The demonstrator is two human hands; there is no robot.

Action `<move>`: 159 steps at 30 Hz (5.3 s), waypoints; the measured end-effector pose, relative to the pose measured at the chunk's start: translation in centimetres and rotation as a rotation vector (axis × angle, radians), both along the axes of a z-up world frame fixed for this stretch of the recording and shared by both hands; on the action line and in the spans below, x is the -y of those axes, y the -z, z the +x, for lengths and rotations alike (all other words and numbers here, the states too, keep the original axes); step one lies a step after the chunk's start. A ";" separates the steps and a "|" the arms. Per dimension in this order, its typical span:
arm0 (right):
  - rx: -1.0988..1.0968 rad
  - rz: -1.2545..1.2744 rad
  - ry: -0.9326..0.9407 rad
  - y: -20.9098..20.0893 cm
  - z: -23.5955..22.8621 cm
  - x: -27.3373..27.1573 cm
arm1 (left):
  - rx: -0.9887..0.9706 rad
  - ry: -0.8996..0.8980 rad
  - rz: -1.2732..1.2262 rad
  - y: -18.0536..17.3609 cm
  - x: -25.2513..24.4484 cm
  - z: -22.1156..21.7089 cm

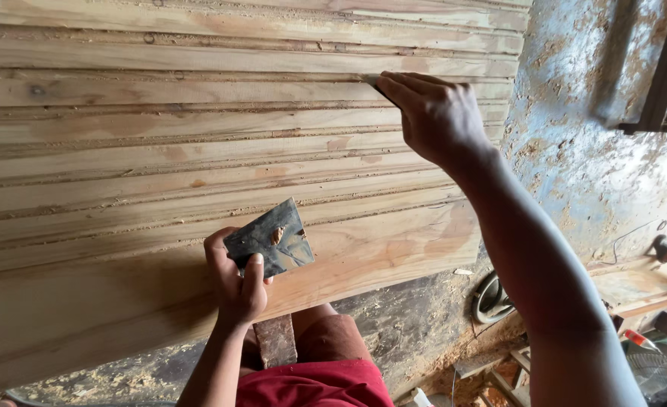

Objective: The person uses a putty knife to apply a brown filler paste into the grooves of a wooden table. They spread the filler along the lines and scrape off the excess material to smooth the surface.

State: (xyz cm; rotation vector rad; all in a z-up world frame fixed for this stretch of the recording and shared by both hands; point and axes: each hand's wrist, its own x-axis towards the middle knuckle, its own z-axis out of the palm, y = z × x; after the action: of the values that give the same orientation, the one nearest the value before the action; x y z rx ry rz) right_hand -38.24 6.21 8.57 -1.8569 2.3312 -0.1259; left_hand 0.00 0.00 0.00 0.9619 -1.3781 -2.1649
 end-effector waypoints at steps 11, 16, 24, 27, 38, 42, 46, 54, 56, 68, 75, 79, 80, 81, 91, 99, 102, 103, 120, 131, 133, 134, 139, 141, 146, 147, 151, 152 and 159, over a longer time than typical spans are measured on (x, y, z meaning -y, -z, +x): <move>0.039 0.220 0.050 1.0 -1.6 0.5 | -0.017 0.000 -0.020 -0.1 -0.1 -0.1; 0.216 0.755 0.137 -0.1 -7.7 6.2 | 0.029 -0.011 0.018 -0.3 0.2 -1.5; 0.748 0.278 0.075 -6.4 2.3 0.3 | -0.268 -0.262 0.577 -5.3 -0.7 0.3; 0.752 -0.070 0.205 -10.0 14.0 -4.9 | -0.251 -0.245 0.578 -7.8 -2.3 2.1; 0.406 -0.369 0.088 -14.6 35.9 -13.6 | -0.493 -0.245 0.565 -17.6 -4.8 8.2; 0.383 -0.060 0.306 -12.7 38.0 -14.3 | -0.435 -0.238 0.345 -22.4 -1.2 13.1; 0.716 -0.292 0.516 -16.2 36.3 -14.7 | 0.046 0.004 0.083 -26.9 1.2 20.4; 0.648 0.045 0.380 -25.2 41.2 -9.3 | -0.076 0.440 -0.217 -31.1 1.2 29.2; 0.644 0.021 0.293 -26.5 43.3 -8.1 | -0.027 0.452 -0.169 -31.5 1.1 30.4; 0.575 -0.023 0.139 -27.5 49.8 -6.5 | 0.060 0.320 -0.405 -29.8 1.1 33.7; 0.601 -0.132 0.217 -26.5 49.4 -6.6 | 0.006 0.132 -0.615 -29.6 0.1 32.9; 0.616 -0.215 0.175 -25.0 48.6 -7.3 | 0.090 -0.057 -0.701 -30.7 -1.7 32.2; 0.588 -0.217 0.186 -24.8 48.1 -7.2 | 0.165 -0.037 -0.605 -31.1 -2.0 32.1; 0.555 -0.224 0.200 -24.8 47.6 -7.0 | 0.233 -0.013 -0.511 -31.5 -2.0 31.8; 0.750 -0.238 0.321 -24.4 46.3 -7.2 | 0.081 -0.216 -0.900 -30.5 -3.6 30.2; 0.666 -0.209 0.270 -24.0 45.7 -7.9 | 0.130 -0.244 -0.876 -30.1 -3.9 29.1; 0.576 -0.214 0.199 -24.3 45.8 -8.1 | 0.030 -0.267 -0.793 -29.5 -4.1 29.0; 0.505 -0.203 0.176 -24.5 45.9 -8.2 | 0.016 -0.269 -0.832 -29.3 -4.0 28.8; 0.734 -0.194 0.389 -24.4 47.8 -9.3 | 0.144 -0.153 -0.688 -29.7 -4.2 29.9; 0.654 -0.225 0.254 -23.7 48.6 -8.7 | -0.017 -0.223 -0.736 -29.6 -3.5 30.3; 0.646 -0.184 0.280 -23.7 48.6 -8.7 | -0.012 -0.219 -0.714 -29.6 -3.6 30.2; 0.671 -0.198 0.326 -23.9 48.5 -8.7 | -0.019 -0.232 -0.774 -29.5 -3.6 30.0; 0.632 -0.157 0.277 -25.0 48.7 -7.7 | -0.007 -0.241 -0.831 -29.2 -3.2 29.8; 0.751 -0.210 0.388 -25.1 48.7 -7.9 | -0.004 -0.227 -0.803 -29.2 -3.4 29.8; 0.632 -0.255 0.317 -23.9 48.8 -7.7 | -0.015 -0.358 -0.900 -29.7 -3.6 29.5; 0.650 -0.265 0.356 -23.4 48.6 -8.0 | -0.034 -0.386 -0.956 -29.6 -3.8 29.3; 0.630 -0.265 0.392 -22.2 48.6 -9.0 | -0.007 -0.387 -0.891 -29.3 -4.3 28.9; 0.646 -0.231 0.380 -22.4 48.6 -8.8 | 0.002 -0.397 -0.897 -29.4 -4.0 28.8; 0.648 -0.246 0.357 -24.2 49.1 -8.4 | 0.011 -0.379 -0.860 -28.8 -4.2 29.1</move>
State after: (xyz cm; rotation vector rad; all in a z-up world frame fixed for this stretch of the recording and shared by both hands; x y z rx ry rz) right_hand 10.88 14.66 32.79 -1.1911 2.1885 -0.9379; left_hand 29.05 4.22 28.79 0.7832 -1.7197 -1.1024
